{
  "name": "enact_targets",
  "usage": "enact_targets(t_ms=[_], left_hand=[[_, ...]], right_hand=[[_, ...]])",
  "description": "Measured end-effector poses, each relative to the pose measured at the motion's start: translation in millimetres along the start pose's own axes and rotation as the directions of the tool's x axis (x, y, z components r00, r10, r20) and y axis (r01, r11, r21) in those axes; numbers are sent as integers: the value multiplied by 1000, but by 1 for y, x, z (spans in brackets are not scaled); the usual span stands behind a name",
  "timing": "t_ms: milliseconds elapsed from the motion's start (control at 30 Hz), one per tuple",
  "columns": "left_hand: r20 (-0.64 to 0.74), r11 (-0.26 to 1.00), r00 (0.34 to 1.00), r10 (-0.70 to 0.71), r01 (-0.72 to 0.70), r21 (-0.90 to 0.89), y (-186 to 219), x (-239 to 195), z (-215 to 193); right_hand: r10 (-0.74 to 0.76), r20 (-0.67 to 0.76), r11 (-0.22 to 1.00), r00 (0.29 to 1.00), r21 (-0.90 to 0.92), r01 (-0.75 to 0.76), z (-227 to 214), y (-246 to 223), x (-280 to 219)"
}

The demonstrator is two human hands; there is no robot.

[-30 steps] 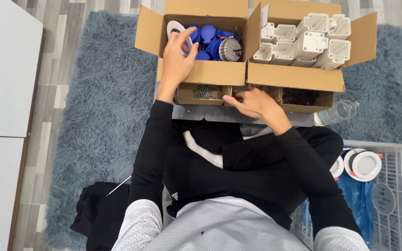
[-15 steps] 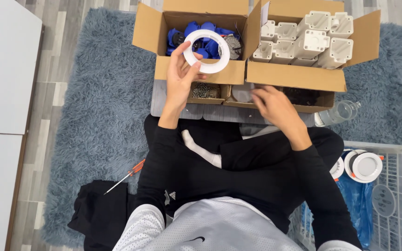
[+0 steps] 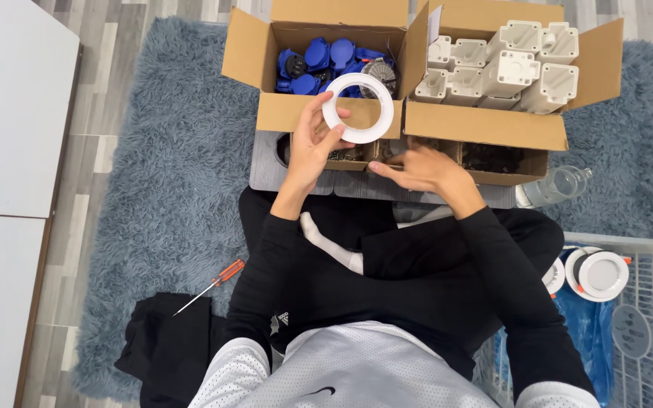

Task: The person sits on the floor and assembles multiple small round light fixtures. They pick up a white plastic ring, a white disc, and a metal fan-like component from a cardboard box, then fit them together by hand. The assembled units are placed into a clear plastic crate to the right.

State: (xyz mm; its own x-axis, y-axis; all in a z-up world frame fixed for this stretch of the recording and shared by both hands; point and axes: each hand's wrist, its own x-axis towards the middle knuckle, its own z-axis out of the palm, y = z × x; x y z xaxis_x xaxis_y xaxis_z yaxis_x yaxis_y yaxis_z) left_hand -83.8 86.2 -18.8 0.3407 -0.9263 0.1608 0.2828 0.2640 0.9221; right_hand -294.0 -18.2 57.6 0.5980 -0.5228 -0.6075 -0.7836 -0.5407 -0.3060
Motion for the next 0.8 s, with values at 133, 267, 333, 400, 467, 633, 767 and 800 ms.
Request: enact_targets(t_ms=[133, 267, 333, 400, 467, 633, 767, 800], left_hand=[[7, 1000, 1000, -6, 6, -5, -3, 0, 2], [6, 1000, 1000, -10, 10, 13, -7, -2, -1], [-1, 1000, 1000, -8, 8, 19, -4, -3, 0], [-11, 1000, 999, -31, 31, -5, 1, -5, 4], [-10, 1000, 1000, -29, 29, -1, 2, -4, 6], [-1, 999, 1000, -29, 29, 17, -5, -6, 12], [70, 999, 997, -33, 32, 7, -5, -12, 27], [91, 999, 995, -30, 29, 15, -5, -13, 32]], right_hand=[[-9, -104, 1000, 995, -26, 6, 16, 13, 13], [-95, -243, 995, 965, -47, 87, 22, 23, 7], [-158, -322, 987, 933, -64, 145, 26, 36, 5], [-366, -547, 927, 753, -141, 348, 32, 56, 7], [-417, -635, 888, 651, -131, 441, 33, 67, -4], [-332, -809, 807, 485, 23, 591, 26, 87, -32], [-64, -841, 537, 537, 424, 729, 17, 85, -33], [-41, -815, 457, 578, 499, 736, 10, 76, -36]])
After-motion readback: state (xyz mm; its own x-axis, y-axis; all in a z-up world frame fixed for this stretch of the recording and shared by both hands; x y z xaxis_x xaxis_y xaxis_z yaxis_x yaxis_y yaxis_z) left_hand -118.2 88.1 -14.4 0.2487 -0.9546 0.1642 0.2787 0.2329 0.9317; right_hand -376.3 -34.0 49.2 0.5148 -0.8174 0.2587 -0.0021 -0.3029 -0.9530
